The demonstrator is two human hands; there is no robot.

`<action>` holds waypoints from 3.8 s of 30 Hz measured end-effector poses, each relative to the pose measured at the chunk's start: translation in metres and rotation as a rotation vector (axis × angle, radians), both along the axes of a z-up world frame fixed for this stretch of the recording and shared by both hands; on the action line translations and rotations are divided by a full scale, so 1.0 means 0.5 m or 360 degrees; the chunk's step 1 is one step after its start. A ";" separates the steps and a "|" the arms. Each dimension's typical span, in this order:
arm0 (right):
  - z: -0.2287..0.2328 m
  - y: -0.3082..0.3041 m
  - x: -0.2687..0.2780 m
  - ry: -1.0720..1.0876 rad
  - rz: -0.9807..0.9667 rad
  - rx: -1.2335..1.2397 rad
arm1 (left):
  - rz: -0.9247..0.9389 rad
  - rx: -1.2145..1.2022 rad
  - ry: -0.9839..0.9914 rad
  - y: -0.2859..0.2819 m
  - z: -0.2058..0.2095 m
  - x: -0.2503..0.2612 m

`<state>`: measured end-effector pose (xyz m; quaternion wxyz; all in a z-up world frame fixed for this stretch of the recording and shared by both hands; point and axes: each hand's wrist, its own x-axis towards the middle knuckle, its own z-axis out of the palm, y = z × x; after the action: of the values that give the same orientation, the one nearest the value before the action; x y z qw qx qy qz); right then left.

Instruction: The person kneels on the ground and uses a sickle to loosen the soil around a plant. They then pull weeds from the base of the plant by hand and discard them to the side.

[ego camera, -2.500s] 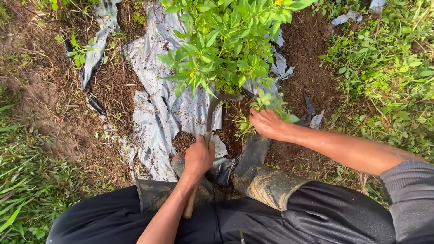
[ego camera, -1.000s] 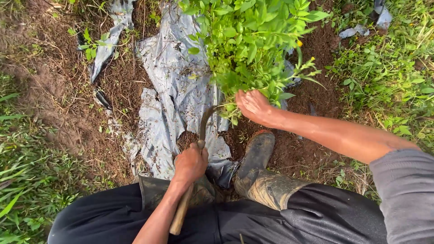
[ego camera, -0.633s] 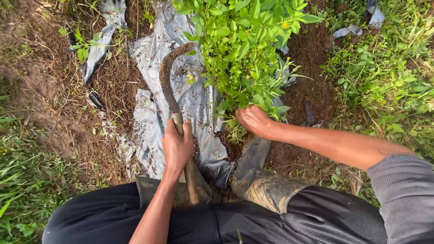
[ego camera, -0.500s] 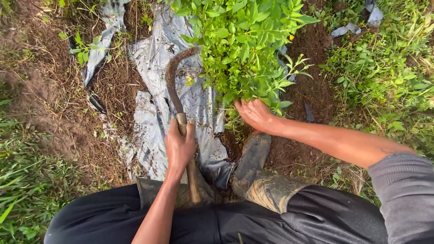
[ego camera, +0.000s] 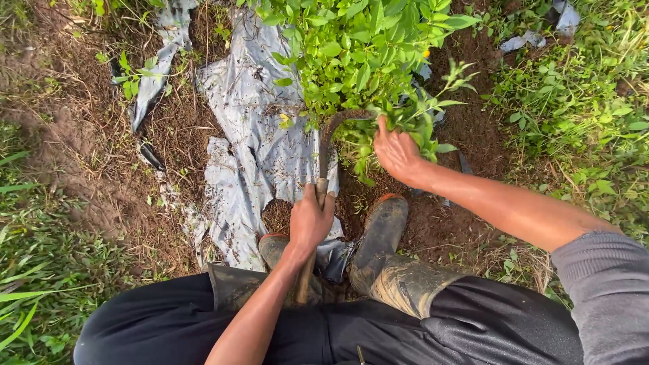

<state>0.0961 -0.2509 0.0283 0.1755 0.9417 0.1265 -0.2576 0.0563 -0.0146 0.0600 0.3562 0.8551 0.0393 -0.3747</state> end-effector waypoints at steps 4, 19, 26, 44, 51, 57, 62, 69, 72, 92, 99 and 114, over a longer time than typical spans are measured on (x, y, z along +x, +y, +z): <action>-0.034 0.021 -0.028 -0.0055 0.0178 0.0051 | -0.0286 0.0126 -0.0056 -0.001 -0.048 -0.017; -0.163 -0.112 -0.134 0.0251 -0.0018 0.0199 | -0.0326 0.0232 0.0075 0.050 0.063 -0.020; -0.080 -0.052 -0.097 -0.0039 0.0042 0.0481 | 0.0177 0.0064 -0.0139 0.044 0.051 0.038; -0.073 -0.008 0.028 -0.0178 0.0019 0.0201 | 0.0043 0.0119 -0.0001 0.021 -0.003 0.026; -0.191 -0.017 0.027 -0.0096 0.0024 0.0226 | -0.0133 0.0090 -0.0053 0.012 -0.034 0.019; -0.228 -0.025 0.012 -0.0063 0.0164 0.0184 | -0.0462 0.0339 -0.0120 -0.002 -0.075 -0.025; -0.146 -0.028 -0.052 0.0039 0.0224 0.0425 | -0.0571 0.0412 0.0108 0.074 -0.103 -0.080; -0.117 -0.062 -0.016 -0.0145 0.0364 0.0258 | 0.0029 0.0254 0.0051 0.032 0.083 0.065; -0.069 -0.041 0.045 -0.0422 0.0484 0.0199 | 0.0182 0.0223 -0.0007 0.029 0.074 0.079; -0.163 -0.050 0.083 -0.0230 0.0070 0.0021 | -0.0439 0.0266 -0.0295 -0.097 -0.070 0.070; -0.103 -0.010 0.044 -0.0256 0.0182 0.0252 | -0.0661 0.0577 -0.0339 -0.021 -0.017 0.022; -0.086 0.007 -0.089 0.0087 0.0330 0.0432 | 0.0161 0.0134 -0.0168 0.059 0.033 0.045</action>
<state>0.0518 -0.2473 -0.0145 0.0687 0.9313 0.2614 -0.2442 0.0790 0.0147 0.0763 0.3401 0.8848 0.0792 -0.3087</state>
